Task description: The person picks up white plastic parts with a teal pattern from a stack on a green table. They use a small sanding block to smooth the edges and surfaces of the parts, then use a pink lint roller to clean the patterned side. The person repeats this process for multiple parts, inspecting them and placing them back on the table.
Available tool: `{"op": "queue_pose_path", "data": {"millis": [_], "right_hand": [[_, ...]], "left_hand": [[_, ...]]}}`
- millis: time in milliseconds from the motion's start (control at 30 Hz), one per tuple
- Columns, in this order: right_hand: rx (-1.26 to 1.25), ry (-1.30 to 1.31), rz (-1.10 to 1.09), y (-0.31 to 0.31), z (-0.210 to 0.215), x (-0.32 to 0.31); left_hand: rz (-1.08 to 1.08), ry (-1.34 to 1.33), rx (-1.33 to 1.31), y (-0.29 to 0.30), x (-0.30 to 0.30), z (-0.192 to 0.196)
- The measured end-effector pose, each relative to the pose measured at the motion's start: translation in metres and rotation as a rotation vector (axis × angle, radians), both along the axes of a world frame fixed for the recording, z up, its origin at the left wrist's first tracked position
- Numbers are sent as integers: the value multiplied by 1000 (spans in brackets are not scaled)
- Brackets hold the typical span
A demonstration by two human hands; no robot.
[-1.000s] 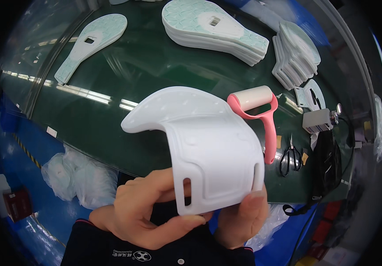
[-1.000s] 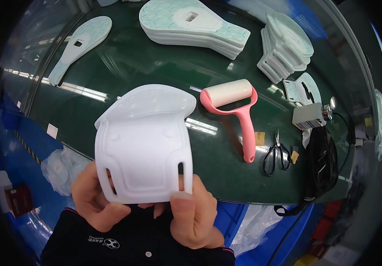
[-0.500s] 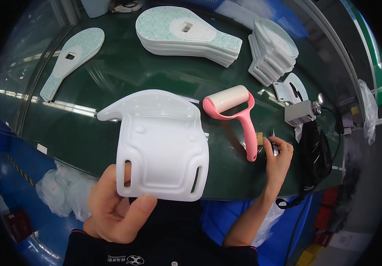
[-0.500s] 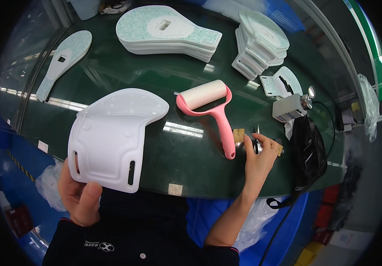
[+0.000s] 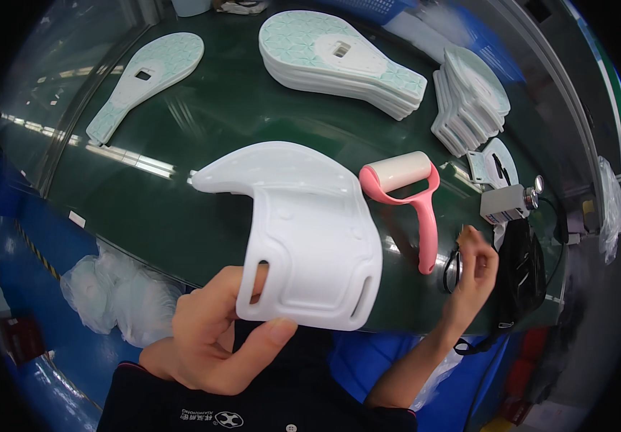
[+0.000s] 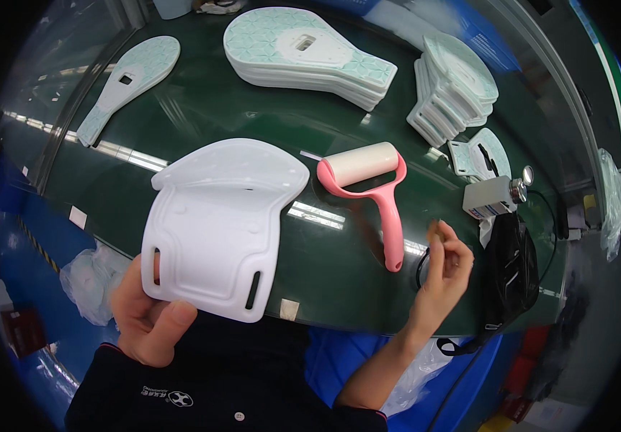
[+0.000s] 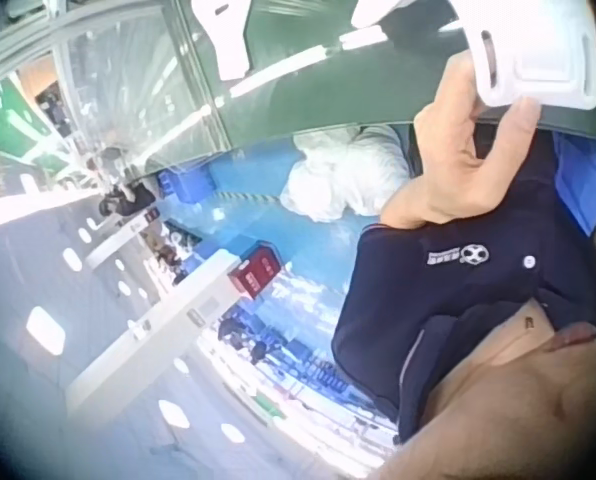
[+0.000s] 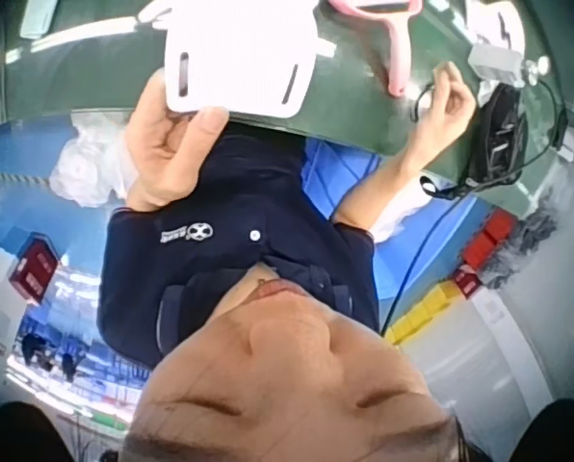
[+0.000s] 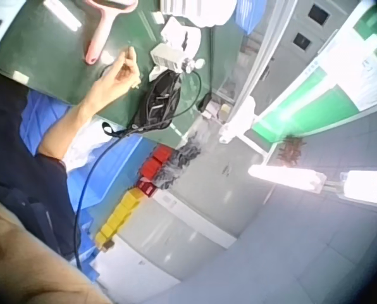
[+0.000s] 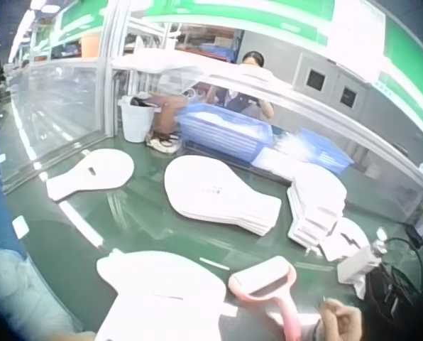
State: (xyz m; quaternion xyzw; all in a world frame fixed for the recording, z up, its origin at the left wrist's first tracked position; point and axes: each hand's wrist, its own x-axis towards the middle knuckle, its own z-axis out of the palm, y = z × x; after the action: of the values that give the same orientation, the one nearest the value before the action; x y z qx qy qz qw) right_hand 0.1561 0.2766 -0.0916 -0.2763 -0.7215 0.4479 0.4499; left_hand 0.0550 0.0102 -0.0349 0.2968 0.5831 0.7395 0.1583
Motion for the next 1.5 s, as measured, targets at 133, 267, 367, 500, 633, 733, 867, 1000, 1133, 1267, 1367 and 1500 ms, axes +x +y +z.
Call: {"op": "queue_pose_path", "data": {"millis": [133,267,367,500,633,733,867,1000,1133,1267,1367,1500], "right_hand": [[-198,175,77,-70,46,-6],[-351,311,326,-116,70,1],[-494,331,515,-120,64,-2],[-436,350,669,-125,73,-6],[-400,371,719,-125,66,-7],[-526,480,573,-142,74,-17],[-395,464,643,-148,80,-22],[19,337,608,-146,71,-27],[21,207,459,-153,73,-25],[-45,319,372,-159,62,-29],[100,70,531,-150,63,-24],[130,161,550,-147,56,-27]], "left_hand": [[30,29,46,1,-1,-1],[35,83,49,9,3,0],[79,71,33,10,5,-5],[78,49,83,14,7,-4],[81,62,68,13,7,-8],[89,58,70,17,7,-9],[95,49,21,16,10,-6],[105,50,12,16,10,-6],[103,38,-35,15,10,-3],[120,32,-8,18,12,-5],[169,36,4,18,13,-8],[169,90,-68,17,13,-4]]}}
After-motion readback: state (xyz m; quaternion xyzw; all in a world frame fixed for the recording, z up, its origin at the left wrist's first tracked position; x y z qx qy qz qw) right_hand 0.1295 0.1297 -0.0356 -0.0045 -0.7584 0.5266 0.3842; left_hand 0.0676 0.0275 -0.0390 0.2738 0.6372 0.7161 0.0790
